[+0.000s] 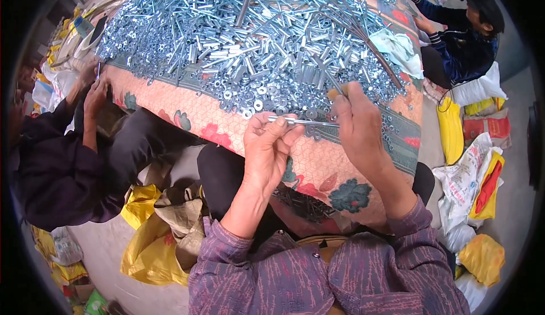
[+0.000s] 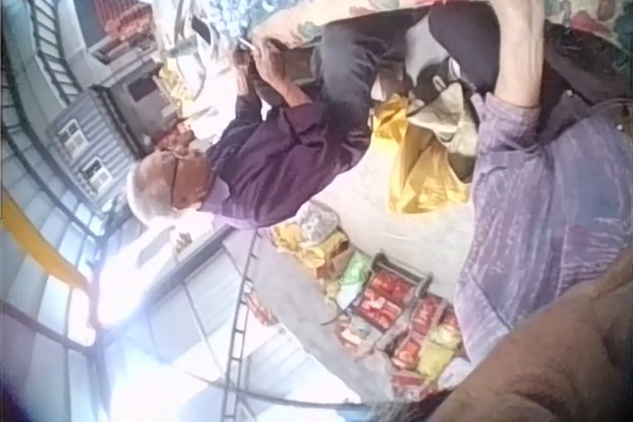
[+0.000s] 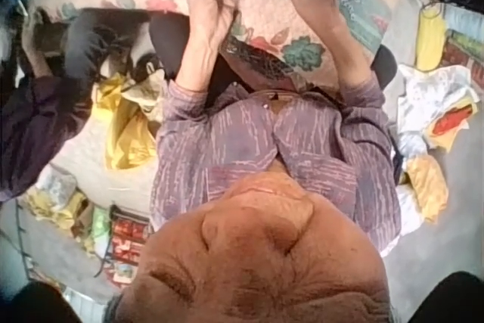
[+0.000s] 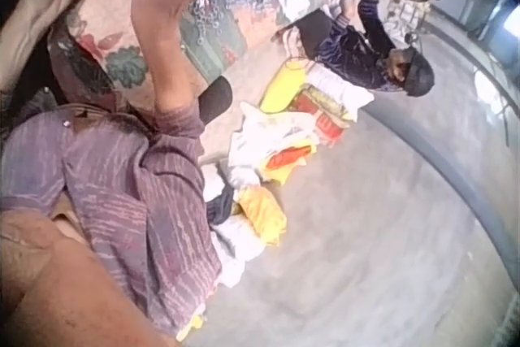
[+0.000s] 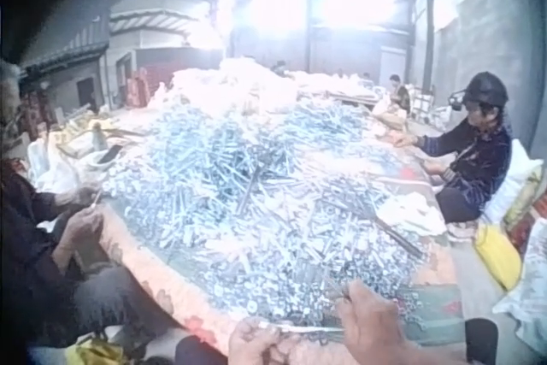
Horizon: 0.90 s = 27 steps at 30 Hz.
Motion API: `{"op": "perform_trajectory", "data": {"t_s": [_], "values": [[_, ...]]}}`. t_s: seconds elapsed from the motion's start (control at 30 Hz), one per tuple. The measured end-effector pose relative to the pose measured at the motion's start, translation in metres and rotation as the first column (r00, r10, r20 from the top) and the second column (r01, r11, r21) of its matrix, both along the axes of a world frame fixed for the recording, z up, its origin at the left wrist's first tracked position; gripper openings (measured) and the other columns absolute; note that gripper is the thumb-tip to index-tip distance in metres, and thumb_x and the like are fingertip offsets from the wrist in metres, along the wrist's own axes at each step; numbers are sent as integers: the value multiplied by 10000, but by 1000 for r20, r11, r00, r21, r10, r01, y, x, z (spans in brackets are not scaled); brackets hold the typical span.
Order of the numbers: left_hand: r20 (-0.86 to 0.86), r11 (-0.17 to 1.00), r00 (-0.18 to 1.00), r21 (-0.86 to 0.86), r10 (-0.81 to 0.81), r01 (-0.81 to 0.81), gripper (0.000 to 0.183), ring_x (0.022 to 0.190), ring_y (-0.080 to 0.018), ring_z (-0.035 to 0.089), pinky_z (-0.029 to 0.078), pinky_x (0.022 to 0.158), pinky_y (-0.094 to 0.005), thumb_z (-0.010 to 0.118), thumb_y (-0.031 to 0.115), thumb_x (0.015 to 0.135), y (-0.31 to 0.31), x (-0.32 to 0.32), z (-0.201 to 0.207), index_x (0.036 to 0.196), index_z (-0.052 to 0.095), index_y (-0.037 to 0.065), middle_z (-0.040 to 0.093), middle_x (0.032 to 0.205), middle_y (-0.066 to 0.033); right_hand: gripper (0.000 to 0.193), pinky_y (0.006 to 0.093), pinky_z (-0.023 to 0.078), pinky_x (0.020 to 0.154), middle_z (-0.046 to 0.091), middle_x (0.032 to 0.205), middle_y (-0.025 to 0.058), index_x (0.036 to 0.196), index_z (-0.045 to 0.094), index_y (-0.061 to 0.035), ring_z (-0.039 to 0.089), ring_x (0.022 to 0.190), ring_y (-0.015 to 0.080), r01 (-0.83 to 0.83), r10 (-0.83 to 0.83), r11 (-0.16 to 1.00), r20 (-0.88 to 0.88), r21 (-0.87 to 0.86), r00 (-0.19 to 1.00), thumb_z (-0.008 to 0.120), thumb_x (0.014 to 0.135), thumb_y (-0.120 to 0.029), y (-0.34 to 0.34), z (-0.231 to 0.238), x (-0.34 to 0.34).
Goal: The recorder is assembling washers and nuts onto long metal bolts at a workshop workstation.
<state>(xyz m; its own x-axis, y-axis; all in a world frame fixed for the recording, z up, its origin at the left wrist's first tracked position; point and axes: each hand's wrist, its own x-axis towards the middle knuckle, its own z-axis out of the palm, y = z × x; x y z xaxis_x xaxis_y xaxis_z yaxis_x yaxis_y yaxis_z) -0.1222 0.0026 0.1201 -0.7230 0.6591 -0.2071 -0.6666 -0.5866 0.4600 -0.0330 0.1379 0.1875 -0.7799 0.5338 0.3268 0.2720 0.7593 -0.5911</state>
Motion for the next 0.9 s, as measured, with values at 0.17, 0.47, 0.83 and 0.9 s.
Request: {"op": "perform_trajectory", "data": {"t_s": [0.17, 0.47, 0.83, 0.9], "values": [[-113, 999, 993, -53, -18, 12, 174, 777, -236, 679, 598, 728, -305, 613, -8, 867, 2, 3, 3, 991, 493, 13, 654, 935, -169, 178, 338, 459, 587, 591, 757, 107, 915, 526, -10, 606, 659, 217, -73, 15, 891, -131, -448, 991, 449, 972, -159, 2, -16, 11], [-100, 977, 989, -194, -105, 85, 187, 614, -147, 571, 533, 563, -289, 596, -20, 845, 24, 44, 4, 982, 474, 12, 552, 745, -50, 216, 232, 438, 684, 568, 789, 29, 946, 544, -25, 517, 708, 78, -230, -73, 742, -416, -630, 906, 395, 1001, -172, -38, -18, -13], [-638, 297, 75, -455, -766, -840, 198, 768, -346, 625, 457, 682, -456, 592, 211, 830, 37, -113, 6, 897, 577, 25, 618, 793, -182, 194, 165, 337, 496, 532, 719, -13, 1067, 569, -25, 424, 551, 22, -278, -84, 461, -354, -842, 932, 428, 990, -134, -3, -6, 9], [-647, 312, 79, -467, -758, -828, 235, 782, -403, 606, 446, 689, -491, 620, 250, 811, 37, -113, 10, 866, 584, 25, 628, 825, -184, 184, 176, 378, 540, 568, 753, 4, 1064, 571, -28, 482, 600, 38, -304, -88, 482, -391, -822, 916, 437, 985, -127, 1, -16, 9]]}}
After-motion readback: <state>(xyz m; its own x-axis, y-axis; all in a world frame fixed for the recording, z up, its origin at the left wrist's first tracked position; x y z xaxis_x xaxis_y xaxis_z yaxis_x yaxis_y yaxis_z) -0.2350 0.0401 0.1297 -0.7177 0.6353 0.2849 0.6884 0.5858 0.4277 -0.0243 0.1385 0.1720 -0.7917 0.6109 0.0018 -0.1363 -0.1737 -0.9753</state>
